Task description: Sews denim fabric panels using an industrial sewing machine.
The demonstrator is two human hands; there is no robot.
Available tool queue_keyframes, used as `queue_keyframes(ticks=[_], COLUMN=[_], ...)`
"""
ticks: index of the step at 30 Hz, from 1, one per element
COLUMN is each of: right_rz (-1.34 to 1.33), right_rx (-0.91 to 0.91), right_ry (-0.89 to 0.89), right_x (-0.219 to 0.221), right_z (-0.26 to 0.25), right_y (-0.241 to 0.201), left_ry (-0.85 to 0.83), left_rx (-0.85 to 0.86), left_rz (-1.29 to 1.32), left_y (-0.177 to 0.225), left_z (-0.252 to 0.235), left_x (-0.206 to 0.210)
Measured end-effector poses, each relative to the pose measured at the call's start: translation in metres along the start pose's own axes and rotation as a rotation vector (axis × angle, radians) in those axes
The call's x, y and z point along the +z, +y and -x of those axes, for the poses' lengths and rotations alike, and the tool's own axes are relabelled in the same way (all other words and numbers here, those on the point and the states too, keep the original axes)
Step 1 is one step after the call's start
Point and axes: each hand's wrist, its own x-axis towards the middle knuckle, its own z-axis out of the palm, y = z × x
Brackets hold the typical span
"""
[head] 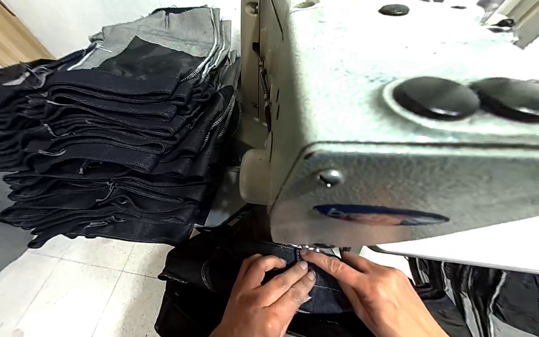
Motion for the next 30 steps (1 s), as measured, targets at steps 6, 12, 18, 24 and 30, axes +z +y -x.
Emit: queue_keyframes(ticks=[6,12,18,24,30], right_rz=[-0.514,-0.503,-0.498,-0.473,-0.500], right_rx=[0.136,0.257,0.259,0.231,0.303], right_ry=[0.097,0.108,0.106,-0.045,-0.118], right_x=[0.006,0.010,0.012,-0.002,-0.014], right_z=[-0.011,-0.012,-0.010,-0.003,0.004], right_y=[0.021,0.021,0.023,0.025,0.031], left_ry=[0.018,0.020,0.030,-0.018,-0.055], left_rx=[-0.039,-0.034,-0.033,-0.047,-0.032], left_rz=[-0.017,-0.028,-0.009,0.099,0.315], left_y=[-0.001,-0.001,-0.001,-0.010,-0.030], left_z=[-0.009,-0.011,-0.009,-0.010,-0.019], left_x=[0.004,0.004,0.005,-0.008,-0.025])
